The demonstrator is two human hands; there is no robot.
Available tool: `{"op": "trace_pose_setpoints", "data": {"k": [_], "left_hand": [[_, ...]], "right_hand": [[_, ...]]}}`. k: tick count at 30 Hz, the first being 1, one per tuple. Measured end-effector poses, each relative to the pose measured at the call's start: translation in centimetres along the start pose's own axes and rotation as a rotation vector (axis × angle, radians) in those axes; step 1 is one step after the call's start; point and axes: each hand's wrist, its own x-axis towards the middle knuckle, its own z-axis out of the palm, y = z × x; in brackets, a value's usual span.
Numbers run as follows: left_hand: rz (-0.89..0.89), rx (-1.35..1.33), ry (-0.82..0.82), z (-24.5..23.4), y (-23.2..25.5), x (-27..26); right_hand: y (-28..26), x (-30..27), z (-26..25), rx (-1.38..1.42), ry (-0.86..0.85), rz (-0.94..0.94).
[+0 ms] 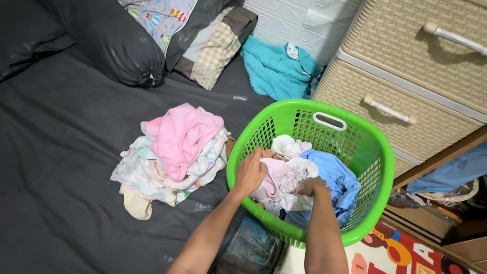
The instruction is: The person removes various garments from a green laundry basket and places them onto a bed. They handle shirts, pants, and other clothing items one by one, creating a growing pile on the mattress.
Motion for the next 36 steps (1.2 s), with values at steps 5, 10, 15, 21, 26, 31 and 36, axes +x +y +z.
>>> {"op": "trace_pose_setpoints", "data": {"k": [5, 10, 15, 21, 26, 31, 36], "left_hand": [[0.14, -0.028, 0.004, 0.2, -0.6, -0.4], [0.218, -0.077, -0.033, -0.5, 0.5, -0.7], [0.305, -0.212, -0.006, -2.4, 3.5, -0.8], [0.423, -0.075, -0.222, -5.4, 7.3, 0.2], [0.658, 0.117, -0.301, -5.5, 8.5, -0.5], [0.494, -0.064, -0.488, -3.4, 8.2, -2.3], [0.535, -0.291, -0.366, -6.3, 6.8, -1.7]], "right_hand": [[0.3, 0.3, -0.8, 0.36, 0.425, 0.109], [-0.7, -1.4, -3.9, 1.033, 0.658, -0.06], [-1.6, -3.4, -6.9, 1.305, 0.722, -0.348], [-2.2, -8.4, -13.3, 1.372, 0.841, -0.624], [-3.5, -15.0, -19.2, 1.368, 0.864, -0.778], [-4.6, -18.9, -20.3, 0.818, 1.014, -0.71], [-3.1, -16.9, -17.8, 0.023, 1.013, -0.461]]}}
